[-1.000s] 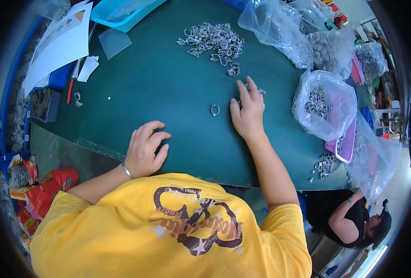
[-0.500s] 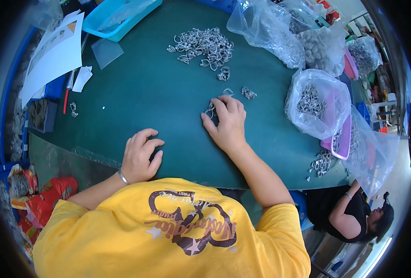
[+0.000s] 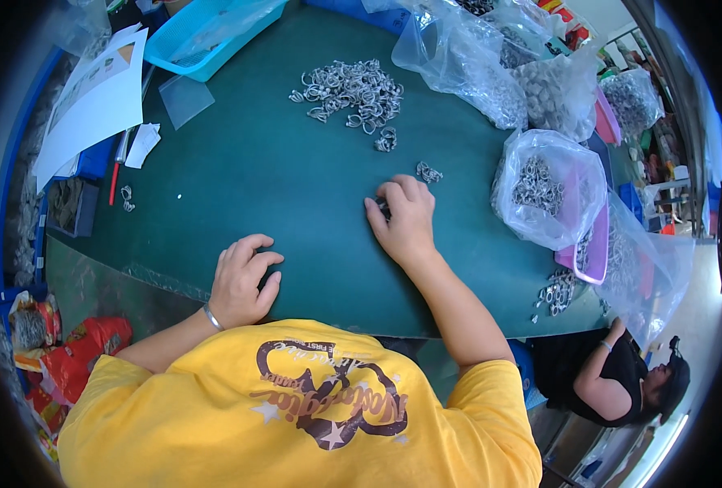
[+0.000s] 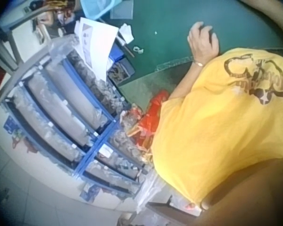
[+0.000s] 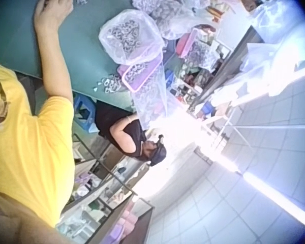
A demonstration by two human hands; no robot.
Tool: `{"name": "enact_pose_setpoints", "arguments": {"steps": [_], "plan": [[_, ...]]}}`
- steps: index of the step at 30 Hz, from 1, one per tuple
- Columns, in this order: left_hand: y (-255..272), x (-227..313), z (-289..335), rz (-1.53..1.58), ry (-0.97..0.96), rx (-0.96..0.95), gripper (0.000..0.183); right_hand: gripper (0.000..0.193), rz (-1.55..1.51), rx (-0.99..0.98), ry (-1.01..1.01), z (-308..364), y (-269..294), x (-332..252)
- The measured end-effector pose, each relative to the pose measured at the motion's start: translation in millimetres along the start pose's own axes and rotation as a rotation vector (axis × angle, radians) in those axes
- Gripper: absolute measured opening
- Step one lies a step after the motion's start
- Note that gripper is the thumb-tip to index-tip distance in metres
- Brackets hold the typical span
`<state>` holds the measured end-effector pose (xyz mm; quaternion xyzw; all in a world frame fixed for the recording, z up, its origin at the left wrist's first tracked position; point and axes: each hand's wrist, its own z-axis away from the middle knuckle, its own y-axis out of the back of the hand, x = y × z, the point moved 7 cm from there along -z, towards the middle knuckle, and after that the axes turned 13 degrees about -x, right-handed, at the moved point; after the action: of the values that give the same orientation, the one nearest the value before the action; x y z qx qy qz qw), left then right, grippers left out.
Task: The person sorts through a pile of small metal ring-like parts on a table, picking them up by hand and placing them into different piles or containers.
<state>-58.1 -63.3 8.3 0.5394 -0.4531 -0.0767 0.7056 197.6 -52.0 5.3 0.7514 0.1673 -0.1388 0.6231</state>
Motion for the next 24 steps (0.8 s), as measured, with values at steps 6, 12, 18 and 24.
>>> {"name": "enact_pose_setpoints", "arguments": {"steps": [6, 12, 18, 24], "plan": [[-2, 2, 0, -0.006, -0.013, 0.009, 0.02, 0.038, 0.152, 0.276, -0.282, 9, 27, 47], [1, 2, -1, 0.002, -0.012, 0.017, 0.02, 0.029, 0.011, 0.103, -0.308, 2, 17, 72], [1, 3, -2, 0.002, -0.023, 0.026, 0.02, 0.032, -0.016, 0.15, -0.107, -31, 21, 45], [2, 3, -3, 0.009, -0.031, 0.03, 0.02, 0.02, -0.011, 0.172, -0.021, -55, 11, 45]]}}
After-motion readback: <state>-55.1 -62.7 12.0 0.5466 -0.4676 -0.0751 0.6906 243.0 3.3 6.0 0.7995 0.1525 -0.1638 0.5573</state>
